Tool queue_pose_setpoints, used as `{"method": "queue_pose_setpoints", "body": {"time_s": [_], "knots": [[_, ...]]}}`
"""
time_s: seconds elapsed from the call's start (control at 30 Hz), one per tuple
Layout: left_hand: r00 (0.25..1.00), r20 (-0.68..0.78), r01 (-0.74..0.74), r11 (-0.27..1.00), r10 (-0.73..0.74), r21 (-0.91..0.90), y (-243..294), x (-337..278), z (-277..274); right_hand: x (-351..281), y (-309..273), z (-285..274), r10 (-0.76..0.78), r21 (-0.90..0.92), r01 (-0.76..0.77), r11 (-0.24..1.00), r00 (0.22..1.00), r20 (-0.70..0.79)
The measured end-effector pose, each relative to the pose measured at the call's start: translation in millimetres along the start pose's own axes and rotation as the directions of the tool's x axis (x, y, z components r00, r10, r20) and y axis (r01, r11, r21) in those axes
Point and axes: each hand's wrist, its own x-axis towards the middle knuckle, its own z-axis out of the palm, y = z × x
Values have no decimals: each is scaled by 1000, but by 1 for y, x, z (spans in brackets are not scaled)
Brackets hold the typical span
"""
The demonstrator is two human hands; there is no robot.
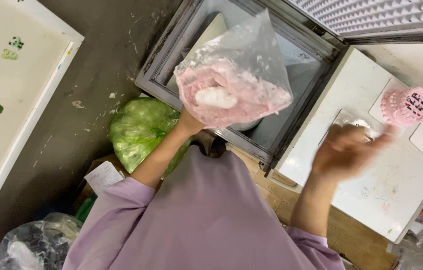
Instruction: The person scoops white frosting from a container inside a freezer into a plastic bag, then squeezes and massages the bag to move the frosting toward the tip.
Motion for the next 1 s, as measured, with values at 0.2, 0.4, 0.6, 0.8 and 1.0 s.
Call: {"method": "queue_pose_setpoints", "body": {"time_s": [0.2,0.4,0.6,0.8,1.0], "knots": [[995,93,-36,989,22,142,-14,-2,44,-85,135,-45,553,-785,-265,560,825,115],[982,109,-167,978,154,126,57,19,25,-81,197,-61,905,81,-906,416,405,-128],[877,166,-460,887,452,17,141,29,5,-64,151,-21,646,-561,-475,678,750,145],[952,14,-306,952,306,-7,110,33,18,-51,141,-23,601,-381,-470,796,690,404],[864,-226,-442,893,450,88,74,43,11,-77,151,-55,649,-439,-554,707,755,95]]}}
